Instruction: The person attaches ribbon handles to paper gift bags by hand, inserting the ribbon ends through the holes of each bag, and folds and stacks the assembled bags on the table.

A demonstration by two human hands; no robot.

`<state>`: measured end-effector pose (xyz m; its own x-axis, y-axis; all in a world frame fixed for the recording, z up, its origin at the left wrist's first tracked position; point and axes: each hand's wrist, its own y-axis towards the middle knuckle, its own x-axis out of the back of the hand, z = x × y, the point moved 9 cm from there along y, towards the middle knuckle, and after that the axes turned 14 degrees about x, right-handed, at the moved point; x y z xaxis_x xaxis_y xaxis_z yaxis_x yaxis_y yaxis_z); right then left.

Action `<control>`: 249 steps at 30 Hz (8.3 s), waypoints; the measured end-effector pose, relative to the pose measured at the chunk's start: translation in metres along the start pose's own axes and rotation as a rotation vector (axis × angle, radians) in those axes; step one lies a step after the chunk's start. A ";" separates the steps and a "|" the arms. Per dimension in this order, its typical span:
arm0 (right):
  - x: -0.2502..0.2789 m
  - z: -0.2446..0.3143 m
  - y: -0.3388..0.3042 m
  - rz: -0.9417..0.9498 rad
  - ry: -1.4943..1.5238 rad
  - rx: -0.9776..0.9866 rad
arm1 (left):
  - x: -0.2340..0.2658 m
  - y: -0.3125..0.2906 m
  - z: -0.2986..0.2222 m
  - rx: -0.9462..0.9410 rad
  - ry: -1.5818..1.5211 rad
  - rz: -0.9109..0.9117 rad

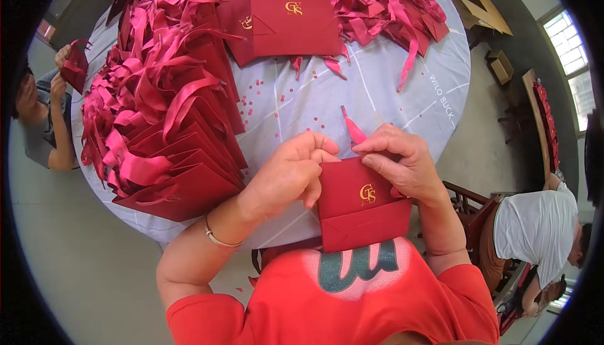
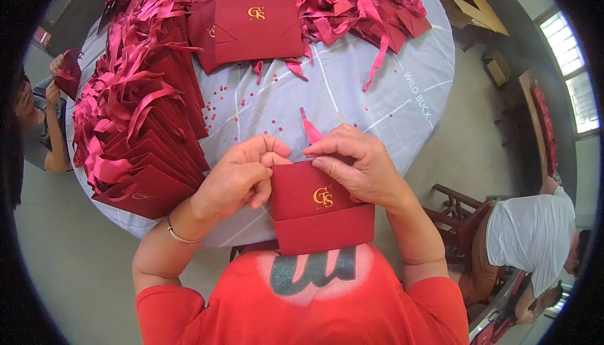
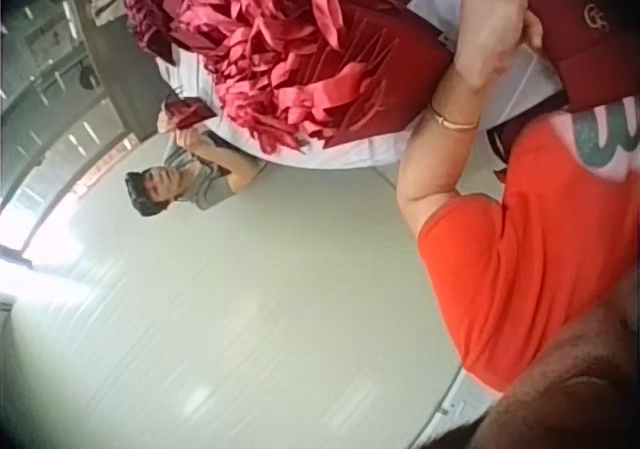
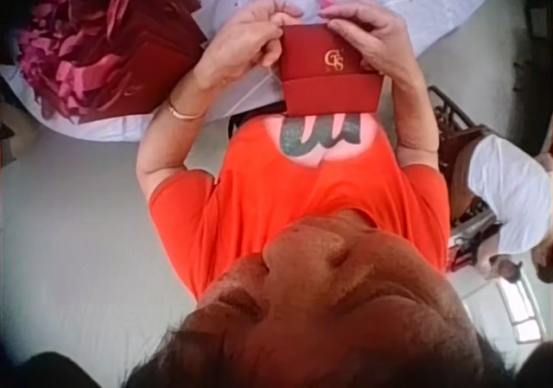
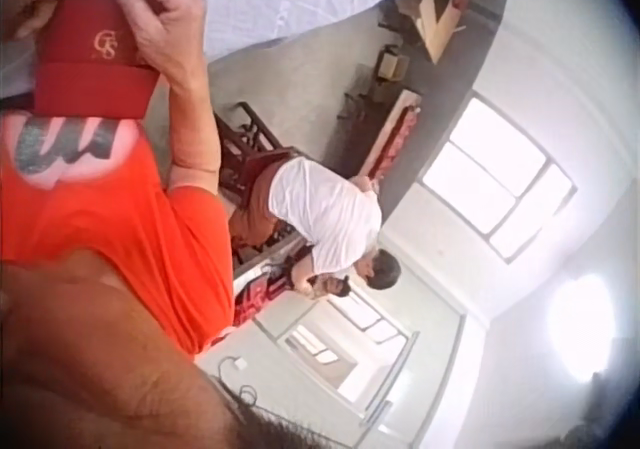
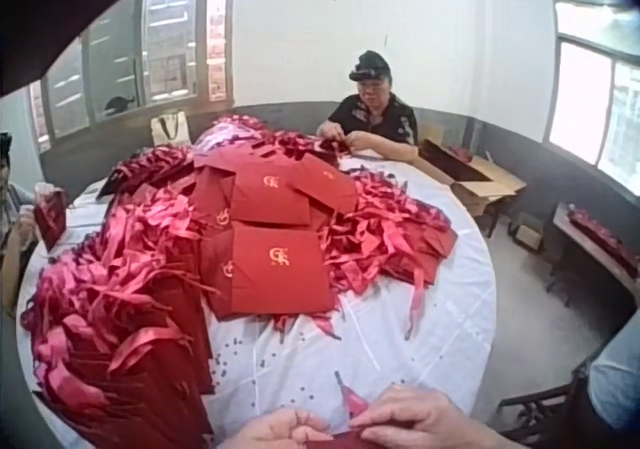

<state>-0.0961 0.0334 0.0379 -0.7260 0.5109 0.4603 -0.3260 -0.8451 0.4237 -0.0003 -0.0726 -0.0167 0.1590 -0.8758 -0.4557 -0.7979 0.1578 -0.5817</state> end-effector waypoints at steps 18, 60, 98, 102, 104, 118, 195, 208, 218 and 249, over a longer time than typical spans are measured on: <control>-0.002 0.001 -0.001 0.003 0.063 0.051 | -0.008 -0.002 0.002 -0.007 -0.073 0.130; 0.002 0.001 -0.003 -0.059 0.106 0.056 | -0.016 -0.001 0.003 -0.001 -0.100 0.260; -0.002 0.005 0.000 -0.046 0.063 0.081 | -0.006 -0.005 0.009 0.121 0.204 0.123; 0.001 0.006 -0.002 -0.087 0.005 0.097 | -0.007 -0.004 0.008 0.107 0.137 0.102; 0.003 0.008 -0.002 -0.104 -0.015 0.106 | -0.008 -0.004 0.006 0.103 0.109 0.098; -0.006 0.003 0.001 -0.034 0.064 0.110 | -0.009 -0.005 0.010 0.101 0.102 0.195; -0.028 0.010 0.026 0.370 0.013 -0.056 | -0.017 -0.020 -0.017 -0.201 0.639 -0.212; -0.063 -0.027 0.024 0.859 0.521 -0.560 | -0.021 -0.037 -0.021 -0.496 0.841 -0.497; -0.078 -0.029 0.018 0.801 0.651 -0.689 | -0.022 -0.038 -0.019 -0.445 0.759 -0.444; 0.043 -0.018 0.002 0.290 0.229 -0.307 | -0.022 -0.027 -0.020 -0.323 0.746 -0.284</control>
<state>-0.1391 0.0508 0.0442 -0.9171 0.2285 0.3267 -0.2291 -0.9727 0.0371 0.0063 -0.0672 0.0225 0.0439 -0.9512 0.3055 -0.9300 -0.1506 -0.3352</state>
